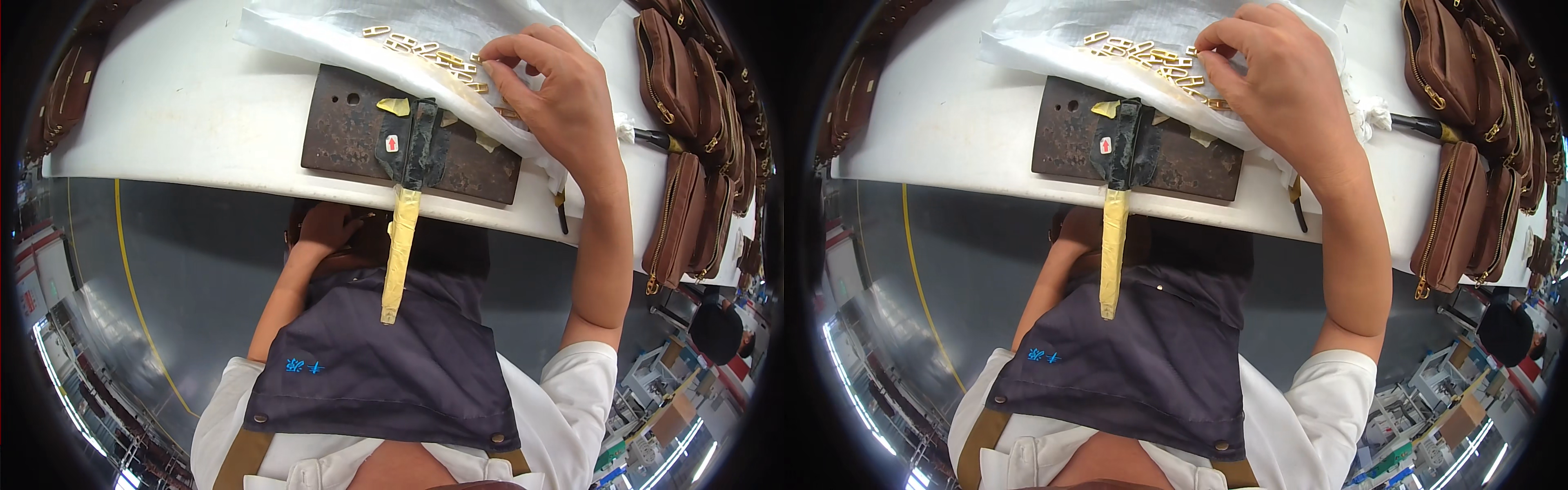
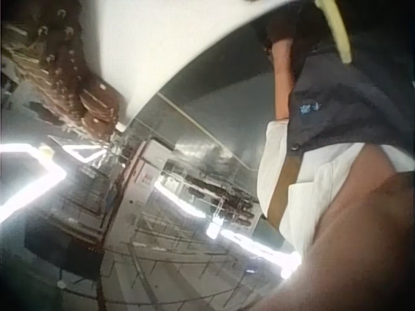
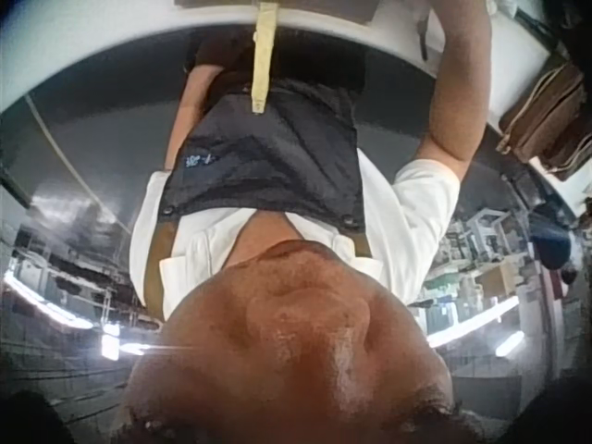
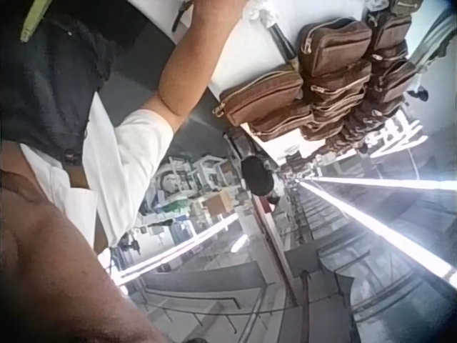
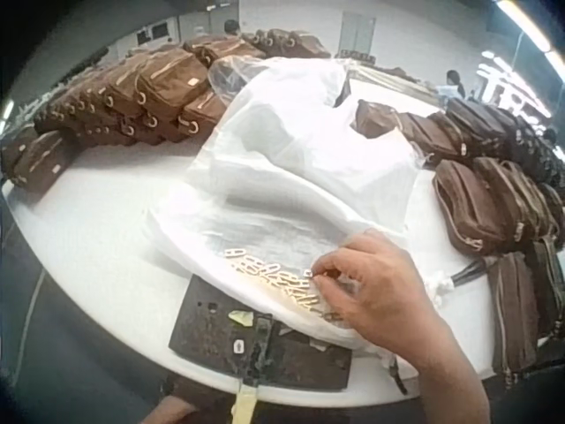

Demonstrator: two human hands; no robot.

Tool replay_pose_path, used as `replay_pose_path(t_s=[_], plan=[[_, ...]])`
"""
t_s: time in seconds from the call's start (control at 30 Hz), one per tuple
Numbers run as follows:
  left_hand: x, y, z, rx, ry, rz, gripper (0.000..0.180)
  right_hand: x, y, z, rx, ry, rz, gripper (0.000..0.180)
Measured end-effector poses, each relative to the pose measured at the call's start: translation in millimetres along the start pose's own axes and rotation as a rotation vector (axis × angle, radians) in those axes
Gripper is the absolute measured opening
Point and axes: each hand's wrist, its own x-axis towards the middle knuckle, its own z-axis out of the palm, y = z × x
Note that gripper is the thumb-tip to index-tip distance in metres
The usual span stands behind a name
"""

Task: Assembling and finishing leather bags by attaching metal hardware and checking zippers.

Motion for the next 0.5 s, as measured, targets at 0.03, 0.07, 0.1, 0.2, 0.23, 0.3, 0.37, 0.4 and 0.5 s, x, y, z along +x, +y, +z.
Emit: replay_pose_path(t_s=[0.03,0.07,0.1,0.2,0.23,0.3,0.37,0.4,0.5], plan=[[0.4,-0.9,0.5,0.003,0.0,0.002,0.038,0.0,0.1,-0.1,0.035,-0.018,0.02,0.011],[0.8,-1.9,1.7,0.006,-0.002,0.005,0.038,0.2,-0.1,-0.6,0.034,-0.015,0.021,0.011],[1.1,-2.6,2.3,0.008,-0.005,0.008,0.038,0.5,-0.5,-1.1,0.056,-0.027,0.034,0.011],[1.5,-3.3,2.0,-0.03,-0.014,-0.008,0.038,0.8,3.3,-1.9,0.074,-0.007,0.044,0.012],[1.8,-4.0,2.1,-0.028,-0.013,-0.006,0.038,0.3,5.4,-2.7,0.073,0.023,0.04,0.013],[1.5,-5.7,3.6,-0.022,-0.024,-0.006,0.038,0.7,3.8,-12.6,0.057,0.016,0.109,0.014],[2.0,-7.6,6.8,-0.018,-0.005,0.013,0.038,-1.0,4.7,-20.9,0.072,0.006,0.216,0.013],[2.2,-7.7,7.4,-0.014,0.012,0.032,0.038,-2.9,9.4,-23.4,0.071,0.007,0.216,0.013],[1.0,-1.7,1.0,-0.019,-0.03,-0.003,0.038,-6.4,18.9,-27.3,0.175,-0.058,0.119,0.014]])
